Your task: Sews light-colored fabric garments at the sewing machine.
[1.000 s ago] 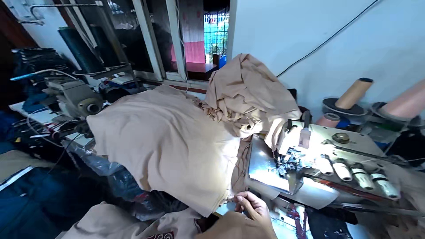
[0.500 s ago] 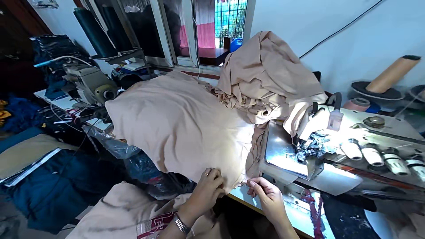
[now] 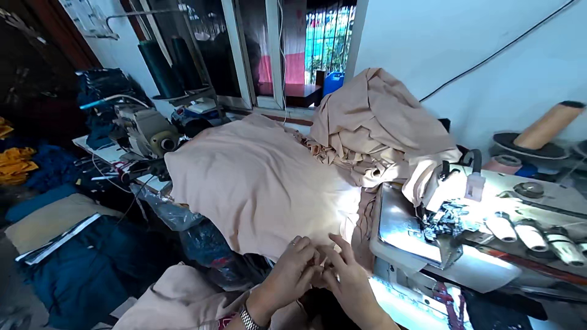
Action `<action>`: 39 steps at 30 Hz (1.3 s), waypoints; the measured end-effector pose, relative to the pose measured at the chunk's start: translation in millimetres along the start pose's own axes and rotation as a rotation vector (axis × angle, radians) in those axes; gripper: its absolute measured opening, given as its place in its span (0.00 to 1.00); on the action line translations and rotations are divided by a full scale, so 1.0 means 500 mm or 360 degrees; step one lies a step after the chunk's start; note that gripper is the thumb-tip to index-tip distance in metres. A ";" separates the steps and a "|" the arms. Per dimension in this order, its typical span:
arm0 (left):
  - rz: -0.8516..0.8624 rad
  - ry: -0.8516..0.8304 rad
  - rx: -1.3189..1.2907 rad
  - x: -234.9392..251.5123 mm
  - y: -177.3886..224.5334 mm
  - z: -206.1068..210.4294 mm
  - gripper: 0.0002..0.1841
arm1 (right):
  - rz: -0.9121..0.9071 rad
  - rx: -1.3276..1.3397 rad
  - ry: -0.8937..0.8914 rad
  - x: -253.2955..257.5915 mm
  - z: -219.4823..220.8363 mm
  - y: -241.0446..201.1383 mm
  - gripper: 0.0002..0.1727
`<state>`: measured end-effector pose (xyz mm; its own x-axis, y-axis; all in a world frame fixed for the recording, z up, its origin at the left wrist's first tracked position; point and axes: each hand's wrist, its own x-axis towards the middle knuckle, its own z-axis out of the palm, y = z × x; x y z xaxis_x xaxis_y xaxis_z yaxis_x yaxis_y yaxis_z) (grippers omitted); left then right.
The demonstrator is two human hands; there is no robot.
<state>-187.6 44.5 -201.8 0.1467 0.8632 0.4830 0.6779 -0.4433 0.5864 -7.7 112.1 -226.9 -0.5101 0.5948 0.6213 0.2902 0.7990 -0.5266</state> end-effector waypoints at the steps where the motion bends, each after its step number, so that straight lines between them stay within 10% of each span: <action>1: 0.0020 0.0022 0.0200 0.012 -0.010 -0.015 0.16 | 0.0026 -0.0016 -0.0067 0.037 -0.002 -0.014 0.12; 7: -0.0171 0.0164 0.0740 0.033 -0.132 -0.212 0.26 | -0.0094 0.0068 0.0183 0.121 -0.032 -0.073 0.14; 15: -0.0194 0.0115 0.1040 -0.163 -0.081 -0.249 0.27 | -0.0218 0.0641 -0.0436 -0.070 0.062 -0.134 0.12; 20: -0.0941 -0.0612 0.0726 -0.244 -0.063 -0.119 0.20 | 0.0792 0.0341 -0.1424 -0.134 0.066 0.006 0.17; 25: -0.0697 -0.0859 -0.0092 -0.223 -0.006 0.049 0.10 | 0.2097 0.0538 -0.1218 -0.297 0.054 0.100 0.24; 29: -0.0661 -0.1170 -0.0134 -0.179 0.004 0.139 0.12 | 0.2230 0.0717 -0.1608 -0.364 0.061 0.101 0.35; 32: -0.0732 -0.1237 -0.0142 -0.157 0.009 0.156 0.14 | 0.2292 0.1372 -0.1116 -0.350 0.055 0.078 0.15; 35: -0.0659 -0.1109 -0.0329 -0.166 0.022 0.166 0.21 | 0.2517 0.1971 -0.0471 -0.312 0.029 0.062 0.14; 39: -0.0603 -0.0958 -0.0314 -0.190 0.043 0.174 0.25 | 0.2354 0.2170 -0.0374 -0.290 0.013 0.058 0.15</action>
<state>-124.4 -26.2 -291.8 0.3367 0.9237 -0.1830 0.6268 -0.0749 0.7756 69.4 48.2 -336.0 -0.6079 0.4897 -0.6250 -0.1209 -0.8350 -0.5368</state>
